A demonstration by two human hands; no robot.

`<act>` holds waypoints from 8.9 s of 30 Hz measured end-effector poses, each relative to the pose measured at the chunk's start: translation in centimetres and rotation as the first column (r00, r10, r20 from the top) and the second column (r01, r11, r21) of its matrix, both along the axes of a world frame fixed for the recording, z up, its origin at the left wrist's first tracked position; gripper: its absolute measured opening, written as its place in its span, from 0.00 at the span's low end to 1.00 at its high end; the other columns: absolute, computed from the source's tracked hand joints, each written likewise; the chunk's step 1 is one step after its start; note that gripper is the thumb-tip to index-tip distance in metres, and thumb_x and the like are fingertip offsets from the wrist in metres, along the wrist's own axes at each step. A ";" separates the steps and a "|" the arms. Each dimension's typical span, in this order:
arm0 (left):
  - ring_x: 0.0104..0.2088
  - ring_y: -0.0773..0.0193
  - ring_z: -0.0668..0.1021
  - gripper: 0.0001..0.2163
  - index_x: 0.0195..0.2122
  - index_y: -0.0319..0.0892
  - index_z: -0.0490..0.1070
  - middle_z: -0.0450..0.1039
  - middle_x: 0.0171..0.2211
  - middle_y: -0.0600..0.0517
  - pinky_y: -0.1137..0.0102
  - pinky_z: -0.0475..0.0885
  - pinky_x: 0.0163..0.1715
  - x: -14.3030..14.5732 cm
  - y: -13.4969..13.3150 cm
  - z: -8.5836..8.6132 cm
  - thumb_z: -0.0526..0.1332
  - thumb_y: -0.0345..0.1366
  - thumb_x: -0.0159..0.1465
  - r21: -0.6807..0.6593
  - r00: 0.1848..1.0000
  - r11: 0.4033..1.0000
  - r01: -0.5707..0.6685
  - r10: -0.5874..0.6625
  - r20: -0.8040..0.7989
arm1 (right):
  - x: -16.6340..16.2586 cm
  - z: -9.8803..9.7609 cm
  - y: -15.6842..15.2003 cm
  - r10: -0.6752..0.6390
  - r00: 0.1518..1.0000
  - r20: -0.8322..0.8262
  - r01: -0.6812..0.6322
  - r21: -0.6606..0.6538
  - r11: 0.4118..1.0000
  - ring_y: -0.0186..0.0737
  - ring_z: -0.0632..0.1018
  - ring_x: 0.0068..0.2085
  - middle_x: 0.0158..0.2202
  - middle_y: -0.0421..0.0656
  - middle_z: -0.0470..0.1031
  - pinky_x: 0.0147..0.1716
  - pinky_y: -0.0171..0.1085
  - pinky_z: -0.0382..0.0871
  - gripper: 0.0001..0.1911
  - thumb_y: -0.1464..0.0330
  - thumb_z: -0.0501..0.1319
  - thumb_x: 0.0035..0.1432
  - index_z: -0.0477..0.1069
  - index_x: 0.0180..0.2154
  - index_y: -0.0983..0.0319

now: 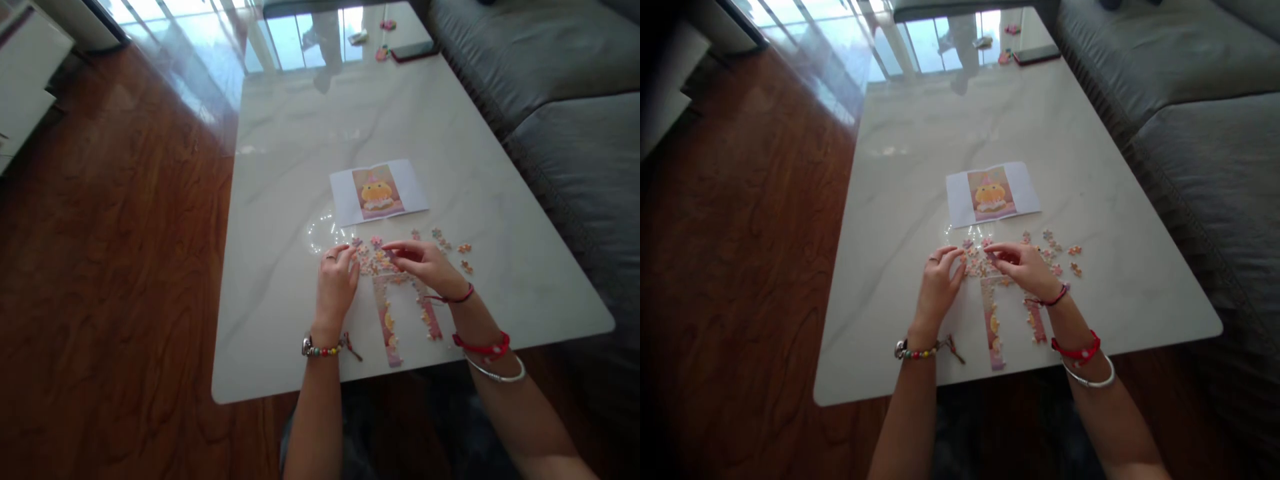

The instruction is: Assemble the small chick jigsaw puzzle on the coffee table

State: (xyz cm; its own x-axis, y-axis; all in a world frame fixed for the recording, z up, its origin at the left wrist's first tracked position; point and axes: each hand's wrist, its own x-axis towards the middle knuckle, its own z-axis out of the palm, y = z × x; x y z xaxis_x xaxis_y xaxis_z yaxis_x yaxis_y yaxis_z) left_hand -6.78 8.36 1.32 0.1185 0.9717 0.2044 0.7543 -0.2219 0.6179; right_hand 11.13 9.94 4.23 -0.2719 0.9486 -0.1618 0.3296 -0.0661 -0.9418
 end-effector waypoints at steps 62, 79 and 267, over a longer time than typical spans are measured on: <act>0.27 0.70 0.69 0.05 0.30 0.41 0.67 0.66 0.25 0.56 0.75 0.64 0.26 1.9 -5.6 2.2 0.61 0.32 0.52 -0.395 0.881 0.788 0.471 -0.440 0.174 | 2.9 0.8 -8.6 0.224 0.945 0.237 -0.167 -0.236 0.957 0.31 0.70 0.20 0.19 0.37 0.70 0.21 0.30 0.63 0.06 0.66 0.59 0.46 0.70 0.25 0.62; 0.29 0.66 0.70 0.03 0.27 0.42 0.66 0.69 0.28 0.53 0.73 0.64 0.28 2.8 -10.8 1.5 0.60 0.34 0.52 -0.485 0.949 0.841 0.239 -0.309 -0.068 | 1.1 -1.9 -13.4 0.091 0.859 0.504 -0.130 0.042 0.991 0.34 0.71 0.28 0.25 0.40 0.72 0.29 0.32 0.62 0.04 0.73 0.57 0.48 0.70 0.26 0.61; 0.28 0.66 0.73 0.03 0.33 0.42 0.65 0.70 0.32 0.51 0.73 0.67 0.26 4.6 -11.2 3.6 0.54 0.32 0.58 -0.410 0.898 0.870 0.273 -0.383 -0.215 | 6.1 -1.9 -13.4 0.126 0.893 0.432 -0.233 0.205 0.951 0.32 0.73 0.28 0.29 0.41 0.73 0.30 0.32 0.69 0.05 0.74 0.59 0.50 0.71 0.32 0.62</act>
State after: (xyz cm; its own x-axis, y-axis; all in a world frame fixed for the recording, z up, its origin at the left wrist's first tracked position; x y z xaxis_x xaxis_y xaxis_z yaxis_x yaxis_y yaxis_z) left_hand -2.16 -2.79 4.89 0.4422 0.8636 -0.2423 0.8294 -0.2909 0.4769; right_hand 17.24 -3.45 2.38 -0.4017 0.9134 -0.0651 0.6723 0.2459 -0.6983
